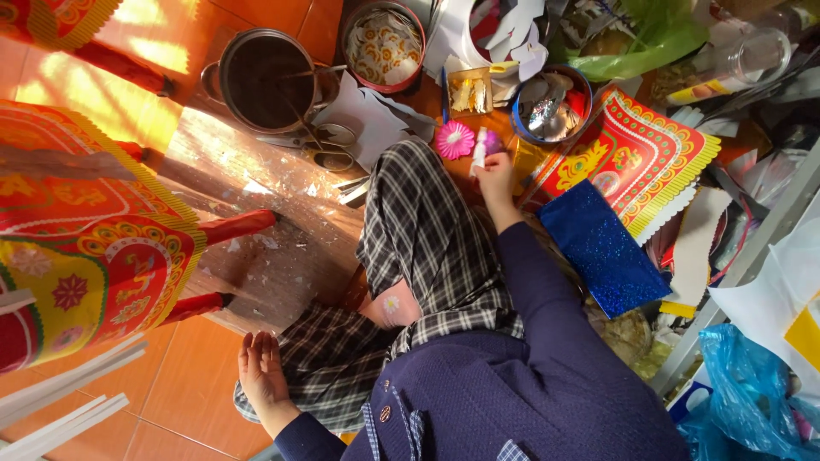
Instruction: Decorating paper-mache horses with colored paper strips and flowers using glue
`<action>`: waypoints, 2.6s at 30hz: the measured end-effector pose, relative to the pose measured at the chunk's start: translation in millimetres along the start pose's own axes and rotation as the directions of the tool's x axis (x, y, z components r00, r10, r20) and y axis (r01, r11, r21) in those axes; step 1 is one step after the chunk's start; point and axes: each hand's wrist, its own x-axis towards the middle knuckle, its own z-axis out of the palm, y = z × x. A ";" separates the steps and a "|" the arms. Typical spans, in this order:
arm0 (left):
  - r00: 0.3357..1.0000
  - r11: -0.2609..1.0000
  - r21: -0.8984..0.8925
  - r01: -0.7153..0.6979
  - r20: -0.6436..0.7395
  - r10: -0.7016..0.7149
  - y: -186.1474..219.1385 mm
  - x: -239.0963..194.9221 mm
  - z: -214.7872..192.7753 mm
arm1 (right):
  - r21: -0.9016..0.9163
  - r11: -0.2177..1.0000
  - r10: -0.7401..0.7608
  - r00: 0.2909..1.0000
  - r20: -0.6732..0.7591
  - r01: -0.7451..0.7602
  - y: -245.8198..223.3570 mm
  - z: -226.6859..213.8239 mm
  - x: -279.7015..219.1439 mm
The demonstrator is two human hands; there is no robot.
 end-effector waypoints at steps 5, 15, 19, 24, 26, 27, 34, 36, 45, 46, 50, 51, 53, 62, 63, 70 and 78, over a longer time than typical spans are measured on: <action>1.000 1.000 -0.014 0.011 -0.007 -0.011 -4.7 5.4 -3.6 | 0.369 0.920 0.099 0.990 0.097 -0.129 0.8 -26.5 -4.6; 0.874 0.902 0.316 -0.294 0.471 0.120 78.7 -85.4 158.1 | 0.574 0.806 -0.327 0.700 0.635 -0.144 -192.7 -33.4 -170.0; 0.773 0.915 0.178 -0.361 0.606 0.186 119.5 -108.9 199.9 | 0.654 0.757 -0.626 0.282 0.727 -0.006 -239.3 -11.4 -246.4; 0.742 0.933 -0.217 -0.288 0.565 0.361 142.9 -123.4 196.3 | 0.701 0.713 -0.696 0.134 0.705 0.009 -288.4 -10.8 -313.0; 0.760 0.907 -0.232 -0.351 0.496 0.421 155.5 -133.9 187.2 | 0.716 0.698 -0.713 0.100 0.694 0.007 -295.1 -10.9 -330.7; 0.752 0.895 -0.235 -0.379 0.486 0.446 163.8 -141.9 183.4 | 0.725 0.689 -0.723 0.080 0.686 0.012 -298.6 -11.2 -339.6; 0.691 0.857 -0.308 -0.413 0.507 0.515 177.0 -143.6 146.8 | 0.755 0.643 -0.764 -0.048 0.643 -0.130 -301.9 -11.0 -380.3; 0.700 0.854 -0.332 -0.401 0.491 0.520 174.9 -141.1 140.9 | 0.750 0.650 -0.760 -0.079 0.646 -0.121 -300.3 -12.3 -385.8; 0.679 0.821 -0.228 -0.523 0.471 0.563 201.5 -158.4 112.8 | 0.791 0.612 -0.706 -0.450 0.547 -0.001 -337.2 -3.7 -376.5; 0.658 0.813 -0.196 -0.548 0.500 0.563 200.8 -157.0 111.0 | 0.799 0.601 -0.712 -0.442 0.545 0.017 -348.7 -6.5 -379.9; 0.641 0.791 -0.131 -0.597 0.514 0.569 213.6 -168.0 109.3 | 0.848 0.527 -0.785 -0.353 0.509 0.052 -382.1 -16.0 -408.7; 0.648 0.782 -0.088 -0.617 0.506 0.569 219.4 -173.8 107.5 | 0.853 0.516 -0.791 -0.337 0.511 0.083 -388.7 -17.2 -412.3; 0.650 0.762 -0.042 -0.646 0.493 0.578 231.0 -180.8 102.4 | 0.861 0.497 -0.799 -0.330 0.502 0.109 -400.8 -18.9 -421.5; 0.595 0.567 0.183 -0.803 0.289 0.750 241.0 -184.4 99.2 | 0.836 0.455 -0.816 -0.232 0.529 0.306 -443.2 -44.2 -460.4; 0.576 0.536 0.214 -0.817 0.256 0.776 244.3 -184.9 98.3 | 0.841 0.473 -0.799 -0.276 0.535 0.262 -448.4 -43.4 -459.0; 0.405 0.352 0.280 -0.893 0.159 0.900 266.3 -192.8 110.0 | 0.889 0.187 -0.817 -0.437 0.377 0.417 -478.4 -34.9 -459.6; 0.329 0.309 0.152 -0.939 0.128 0.936 303.0 -214.9 117.3 | 0.905 0.099 -0.794 -0.515 0.322 0.414 -516.2 -33.6 -472.7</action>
